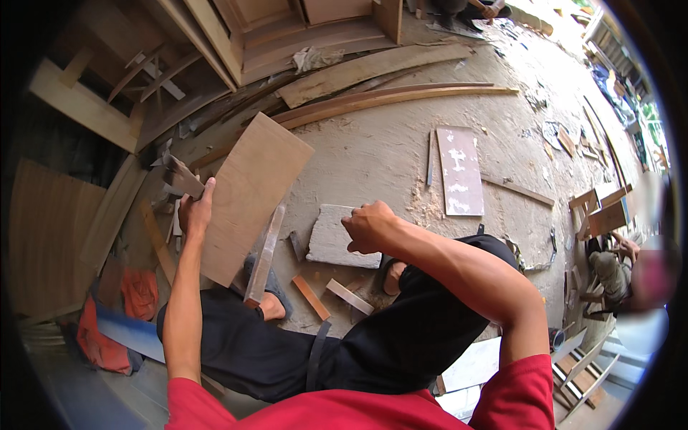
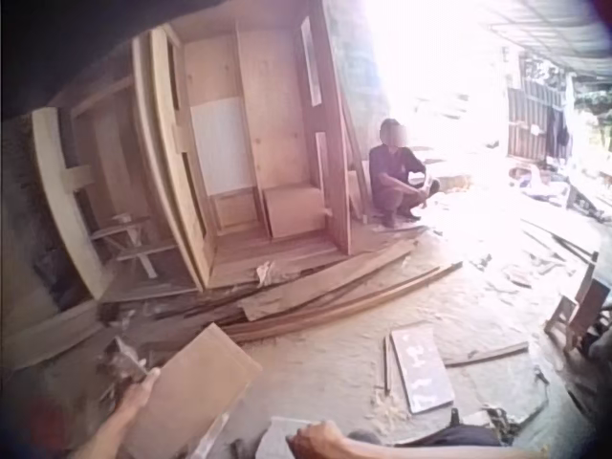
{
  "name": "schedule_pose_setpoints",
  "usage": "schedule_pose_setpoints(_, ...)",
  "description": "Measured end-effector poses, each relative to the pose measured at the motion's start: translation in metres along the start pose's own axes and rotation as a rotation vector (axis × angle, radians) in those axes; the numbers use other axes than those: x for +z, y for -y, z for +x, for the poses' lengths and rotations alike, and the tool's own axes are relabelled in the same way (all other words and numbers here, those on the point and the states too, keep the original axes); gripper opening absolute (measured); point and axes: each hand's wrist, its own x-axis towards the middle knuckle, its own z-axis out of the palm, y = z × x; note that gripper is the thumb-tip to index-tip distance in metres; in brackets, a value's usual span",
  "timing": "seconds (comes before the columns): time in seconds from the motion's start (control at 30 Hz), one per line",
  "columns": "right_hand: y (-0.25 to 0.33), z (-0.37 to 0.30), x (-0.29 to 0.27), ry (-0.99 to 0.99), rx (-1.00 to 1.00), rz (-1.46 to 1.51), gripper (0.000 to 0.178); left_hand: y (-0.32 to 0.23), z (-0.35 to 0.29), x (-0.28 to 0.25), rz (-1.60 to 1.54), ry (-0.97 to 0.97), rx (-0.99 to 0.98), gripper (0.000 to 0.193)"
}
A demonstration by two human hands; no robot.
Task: The person sits on the floor and assembles a wooden frame by fitting a curved wooden piece into a rectangular frame. They repeatedly adjust the alignment and fit of the pieces by hand, occasionally using a small wooden block to assist with positioning.
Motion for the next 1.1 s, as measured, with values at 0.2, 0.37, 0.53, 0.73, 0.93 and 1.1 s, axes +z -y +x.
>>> schedule_pose_setpoints(0.2,0.006,0.013,0.007,-0.052,-0.018,-0.039,0.042,0.066,0.008,-0.01,0.054,-0.116,-0.05,0.065)
schedule_pose_setpoints(0.37,0.018,0.02,0.002,-0.065,-0.087,-0.082,0.047,0.155,0.028,-0.002,0.009,-0.184,-0.034,0.061)
schedule_pose_setpoints(0.53,0.023,0.031,0.0,0.008,-0.108,-0.069,0.048,0.195,0.032,0.008,0.157,-0.3,-0.193,0.06)
schedule_pose_setpoints(0.73,0.019,0.047,-0.002,-0.021,-0.107,-0.09,0.045,0.227,0.05,-0.018,0.078,-0.273,-0.346,0.069)
schedule_pose_setpoints(0.93,0.018,0.061,-0.009,-0.035,-0.136,-0.104,0.043,0.247,0.079,-0.035,0.125,-0.393,-0.34,0.069)
schedule_pose_setpoints(1.1,0.022,0.072,-0.011,-0.051,-0.159,-0.082,0.041,0.241,0.077,-0.053,0.123,-0.426,-0.285,0.067)
